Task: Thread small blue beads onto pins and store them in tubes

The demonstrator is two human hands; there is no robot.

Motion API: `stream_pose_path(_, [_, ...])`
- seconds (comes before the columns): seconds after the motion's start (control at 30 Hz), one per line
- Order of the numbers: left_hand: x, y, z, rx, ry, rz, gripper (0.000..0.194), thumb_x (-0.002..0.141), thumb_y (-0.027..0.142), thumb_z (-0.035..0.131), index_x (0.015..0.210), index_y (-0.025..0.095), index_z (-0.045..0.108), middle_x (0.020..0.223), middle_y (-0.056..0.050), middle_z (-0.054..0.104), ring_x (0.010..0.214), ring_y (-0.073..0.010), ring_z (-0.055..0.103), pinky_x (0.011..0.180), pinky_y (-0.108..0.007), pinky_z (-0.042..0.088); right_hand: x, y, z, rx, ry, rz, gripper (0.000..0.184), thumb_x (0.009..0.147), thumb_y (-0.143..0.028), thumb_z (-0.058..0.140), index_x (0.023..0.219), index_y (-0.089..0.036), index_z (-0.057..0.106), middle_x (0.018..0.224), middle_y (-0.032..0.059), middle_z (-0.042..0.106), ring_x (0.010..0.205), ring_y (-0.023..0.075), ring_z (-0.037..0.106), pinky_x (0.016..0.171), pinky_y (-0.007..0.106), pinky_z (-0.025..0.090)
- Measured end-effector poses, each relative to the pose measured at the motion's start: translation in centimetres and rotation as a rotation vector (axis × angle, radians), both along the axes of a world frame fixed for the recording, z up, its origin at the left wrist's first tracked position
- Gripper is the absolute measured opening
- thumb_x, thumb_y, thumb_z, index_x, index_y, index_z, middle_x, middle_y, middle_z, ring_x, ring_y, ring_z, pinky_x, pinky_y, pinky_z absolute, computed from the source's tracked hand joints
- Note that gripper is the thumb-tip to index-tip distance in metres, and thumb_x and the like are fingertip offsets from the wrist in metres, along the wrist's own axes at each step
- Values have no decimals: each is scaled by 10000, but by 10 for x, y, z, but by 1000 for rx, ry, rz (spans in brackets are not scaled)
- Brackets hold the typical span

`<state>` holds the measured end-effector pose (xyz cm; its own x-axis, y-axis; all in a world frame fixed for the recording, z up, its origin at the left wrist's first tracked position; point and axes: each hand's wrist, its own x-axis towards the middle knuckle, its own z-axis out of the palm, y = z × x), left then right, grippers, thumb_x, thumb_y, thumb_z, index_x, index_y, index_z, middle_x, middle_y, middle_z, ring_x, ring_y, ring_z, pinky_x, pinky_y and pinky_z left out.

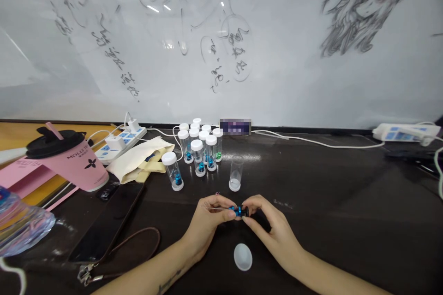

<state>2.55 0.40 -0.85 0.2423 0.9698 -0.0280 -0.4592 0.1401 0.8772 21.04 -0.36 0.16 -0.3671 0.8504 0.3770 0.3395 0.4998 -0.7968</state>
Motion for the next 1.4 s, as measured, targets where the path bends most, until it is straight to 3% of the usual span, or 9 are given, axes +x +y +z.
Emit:
stream_pose_path(0.17, [0, 0, 0, -16, 4, -6, 166, 639, 155, 799, 781, 129, 717, 712, -46, 714, 681, -146, 653, 741, -271, 465, 0, -1, 3, -46, -5, 4, 39, 929, -202, 547, 932, -217, 584, 848, -2, 603, 788, 142, 571, 736, 258, 449])
stream_pose_path(0.53, [0, -1, 0, -18, 2, -7, 156, 642, 148, 797, 777, 133, 721, 730, -44, 720, 669, -139, 655, 735, -265, 475, 0, 2, 7, -139, -23, 9, 151, 946, -308, 521, 874, -195, 591, 751, -11, 591, 704, 137, 561, 680, 253, 425])
stream_pose_path(0.67, [0, 0, 0, -18, -8, 0, 143, 647, 140, 791, 771, 135, 720, 751, -43, 722, 680, -139, 659, 737, -262, 478, 1, 2, 7, -164, -10, 11, 188, 965, -357, 475, 960, -206, 587, 767, -12, 586, 729, 146, 566, 697, 261, 418])
stream_pose_path(0.87, [0, 0, -1, -16, -9, -12, 161, 641, 146, 797, 779, 134, 716, 757, -48, 722, 681, -150, 666, 747, -277, 485, 1, 3, 6, -170, -1, 36, 333, 998, -348, 394, 770, -189, 578, 753, 1, 593, 722, 146, 571, 694, 261, 413])
stream_pose_path(1.13, [0, 0, 0, -24, -2, 1, 163, 635, 144, 799, 772, 130, 713, 765, -45, 718, 671, -152, 668, 739, -277, 484, 2, 3, 7, -131, -23, 15, 238, 984, -354, 424, 929, -202, 598, 811, 16, 600, 760, 167, 565, 709, 274, 419])
stream_pose_path(1.3, [0, -1, 0, -27, -1, -33, 161, 639, 138, 796, 778, 133, 714, 753, -43, 719, 666, -147, 668, 733, -270, 482, 1, 3, 7, -126, -58, 49, 340, 1000, -365, 372, 787, -191, 572, 789, 17, 580, 750, 164, 557, 703, 277, 411])
stream_pose_path(1.4, [-1, -1, 0, -20, -2, -32, 154, 648, 145, 792, 780, 132, 714, 743, -42, 717, 668, -146, 666, 736, -271, 480, 1, 3, 8, -110, -85, 32, 295, 988, -360, 410, 793, -194, 557, 770, 10, 562, 720, 157, 538, 680, 272, 411])
